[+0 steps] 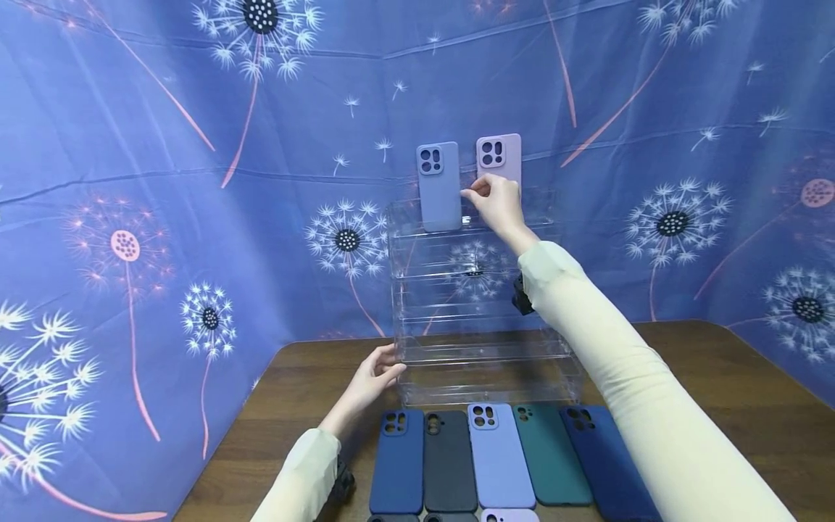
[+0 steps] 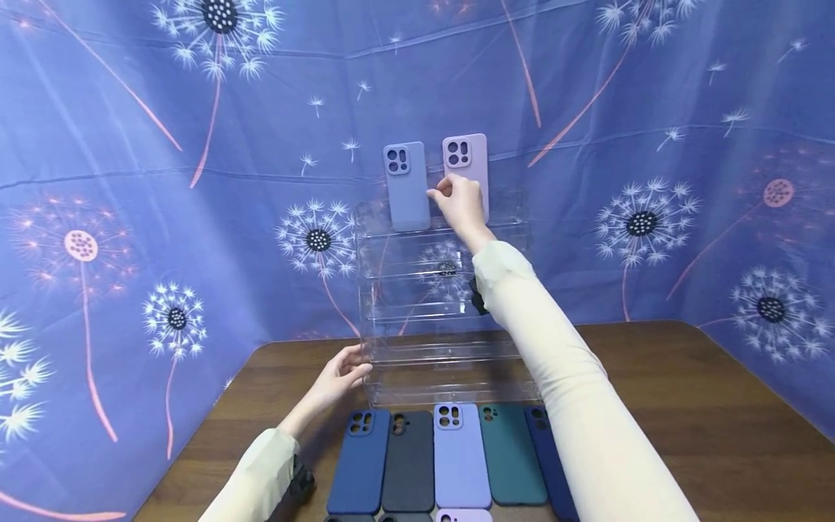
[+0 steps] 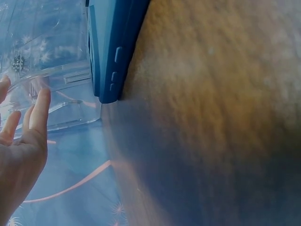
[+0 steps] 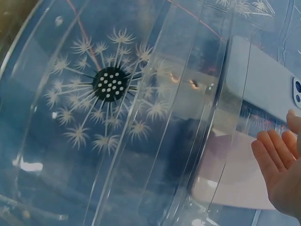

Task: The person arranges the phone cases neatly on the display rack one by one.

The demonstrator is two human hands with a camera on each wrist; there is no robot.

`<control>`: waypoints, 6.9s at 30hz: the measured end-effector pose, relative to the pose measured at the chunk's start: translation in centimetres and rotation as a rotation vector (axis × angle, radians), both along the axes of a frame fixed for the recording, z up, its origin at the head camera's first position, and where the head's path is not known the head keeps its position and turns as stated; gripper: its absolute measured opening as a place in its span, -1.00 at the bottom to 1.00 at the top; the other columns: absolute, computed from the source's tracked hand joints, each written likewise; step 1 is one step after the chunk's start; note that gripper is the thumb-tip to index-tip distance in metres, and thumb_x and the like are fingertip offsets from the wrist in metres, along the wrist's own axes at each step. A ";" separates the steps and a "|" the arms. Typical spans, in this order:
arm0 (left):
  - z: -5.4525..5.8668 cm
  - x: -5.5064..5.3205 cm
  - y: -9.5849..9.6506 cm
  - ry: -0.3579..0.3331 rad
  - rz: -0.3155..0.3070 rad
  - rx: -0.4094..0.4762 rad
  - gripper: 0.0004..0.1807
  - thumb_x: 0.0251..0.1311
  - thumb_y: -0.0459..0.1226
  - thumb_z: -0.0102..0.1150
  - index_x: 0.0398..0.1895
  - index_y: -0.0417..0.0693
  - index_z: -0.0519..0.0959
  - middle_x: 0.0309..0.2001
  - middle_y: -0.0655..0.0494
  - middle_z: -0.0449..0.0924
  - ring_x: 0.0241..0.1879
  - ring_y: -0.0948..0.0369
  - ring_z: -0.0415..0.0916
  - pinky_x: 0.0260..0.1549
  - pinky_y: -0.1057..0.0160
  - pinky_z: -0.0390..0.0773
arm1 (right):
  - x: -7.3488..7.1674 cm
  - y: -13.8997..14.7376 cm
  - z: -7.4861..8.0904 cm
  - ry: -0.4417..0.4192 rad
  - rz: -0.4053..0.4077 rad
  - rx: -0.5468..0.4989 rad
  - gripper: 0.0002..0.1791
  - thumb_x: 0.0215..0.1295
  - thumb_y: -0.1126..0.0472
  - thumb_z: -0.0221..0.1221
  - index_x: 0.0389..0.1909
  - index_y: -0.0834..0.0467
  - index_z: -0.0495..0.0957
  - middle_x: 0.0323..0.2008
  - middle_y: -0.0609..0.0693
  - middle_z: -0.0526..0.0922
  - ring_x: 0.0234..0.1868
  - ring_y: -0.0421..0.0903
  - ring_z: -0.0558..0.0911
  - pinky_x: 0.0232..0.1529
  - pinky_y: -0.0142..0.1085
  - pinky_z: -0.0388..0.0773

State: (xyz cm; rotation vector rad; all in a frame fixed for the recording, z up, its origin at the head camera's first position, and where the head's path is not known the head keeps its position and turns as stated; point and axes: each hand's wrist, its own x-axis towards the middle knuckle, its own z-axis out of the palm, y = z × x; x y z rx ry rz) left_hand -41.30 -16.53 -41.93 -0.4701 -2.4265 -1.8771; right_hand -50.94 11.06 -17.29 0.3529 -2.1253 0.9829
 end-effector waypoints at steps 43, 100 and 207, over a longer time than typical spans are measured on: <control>0.8 1.2 0.3 -0.040 0.017 -0.030 -0.41 0.27 -0.24 0.12 0.33 -0.17 0.24 0.11 -0.27 0.45 -0.01 0.00 0.49 0.01 0.08 0.57 | 10.3 9.1 -3.4 -0.104 0.110 0.086 -0.46 0.19 -0.03 0.25 0.11 0.19 0.51 0.02 0.16 0.62 -0.04 0.08 0.62 -0.03 -0.01 0.55; 0.7 1.6 -0.1 -0.049 0.000 -0.055 -0.43 0.30 -0.26 0.08 0.30 -0.34 0.23 0.15 -0.30 0.39 0.13 -0.13 0.42 0.13 0.08 0.48 | 28.6 6.5 -20.8 -0.544 0.694 0.329 -0.46 0.20 0.00 0.23 0.09 0.26 0.48 0.02 0.13 0.59 0.01 0.06 0.59 -0.03 -0.18 0.59; 0.8 2.4 0.2 -0.038 0.010 -0.068 -0.46 0.25 -0.32 0.13 0.26 -0.33 0.27 0.09 -0.34 0.43 -0.10 0.14 0.52 -0.01 0.15 0.57 | 27.2 9.8 -16.4 -0.639 0.746 -0.057 -0.56 0.32 0.25 0.11 0.15 0.37 0.34 -0.20 0.16 0.61 -0.26 -0.19 0.66 -0.32 -0.11 0.67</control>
